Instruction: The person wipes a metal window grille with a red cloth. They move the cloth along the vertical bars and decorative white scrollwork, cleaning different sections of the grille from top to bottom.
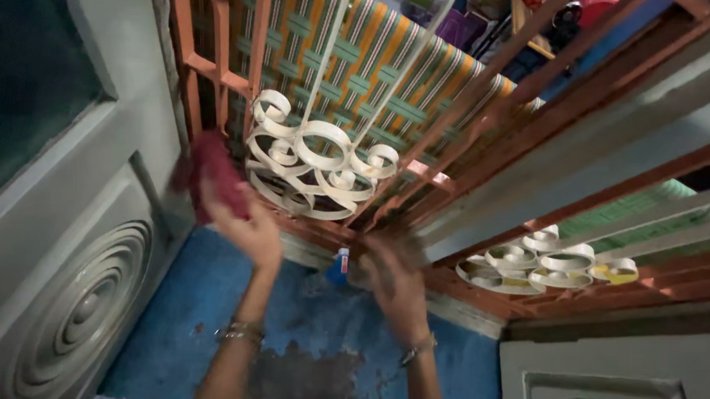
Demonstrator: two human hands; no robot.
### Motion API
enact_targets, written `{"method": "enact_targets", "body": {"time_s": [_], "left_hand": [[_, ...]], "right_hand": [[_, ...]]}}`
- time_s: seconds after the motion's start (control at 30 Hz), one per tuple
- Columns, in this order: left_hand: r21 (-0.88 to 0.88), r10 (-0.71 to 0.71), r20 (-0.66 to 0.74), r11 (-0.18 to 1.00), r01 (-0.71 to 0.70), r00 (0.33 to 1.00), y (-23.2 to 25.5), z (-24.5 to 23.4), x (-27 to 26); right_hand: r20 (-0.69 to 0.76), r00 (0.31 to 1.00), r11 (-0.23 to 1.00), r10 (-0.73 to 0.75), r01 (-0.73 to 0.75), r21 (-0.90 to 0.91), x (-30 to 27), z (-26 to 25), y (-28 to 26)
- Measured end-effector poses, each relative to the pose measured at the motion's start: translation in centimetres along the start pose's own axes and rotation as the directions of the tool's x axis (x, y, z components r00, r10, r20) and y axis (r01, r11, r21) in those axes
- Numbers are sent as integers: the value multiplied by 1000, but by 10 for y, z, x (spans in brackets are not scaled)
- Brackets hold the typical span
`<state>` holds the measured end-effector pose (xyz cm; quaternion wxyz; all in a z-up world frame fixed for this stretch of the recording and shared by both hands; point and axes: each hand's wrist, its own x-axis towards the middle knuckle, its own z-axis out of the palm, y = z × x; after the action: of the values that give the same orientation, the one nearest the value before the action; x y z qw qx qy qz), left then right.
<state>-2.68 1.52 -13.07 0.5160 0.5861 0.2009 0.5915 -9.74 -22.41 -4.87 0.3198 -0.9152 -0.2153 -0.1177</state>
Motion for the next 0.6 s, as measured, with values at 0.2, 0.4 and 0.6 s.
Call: {"method": "enact_targets", "body": {"time_s": [0.2, 0.4, 0.6], "left_hand": [[437, 30, 726, 751, -495, 687, -45, 5, -1], [239, 214, 937, 181, -954, 275, -50, -3, 43], [268, 145, 896, 575, -773, 419, -13, 5, 52]], "right_hand": [[-255, 784, 762, -566, 379, -525, 110, -6, -48], [-60, 635, 491, -770, 530, -691, 178, 4, -24], [-131, 703, 593, -699, 467, -656, 159, 9, -21]]}}
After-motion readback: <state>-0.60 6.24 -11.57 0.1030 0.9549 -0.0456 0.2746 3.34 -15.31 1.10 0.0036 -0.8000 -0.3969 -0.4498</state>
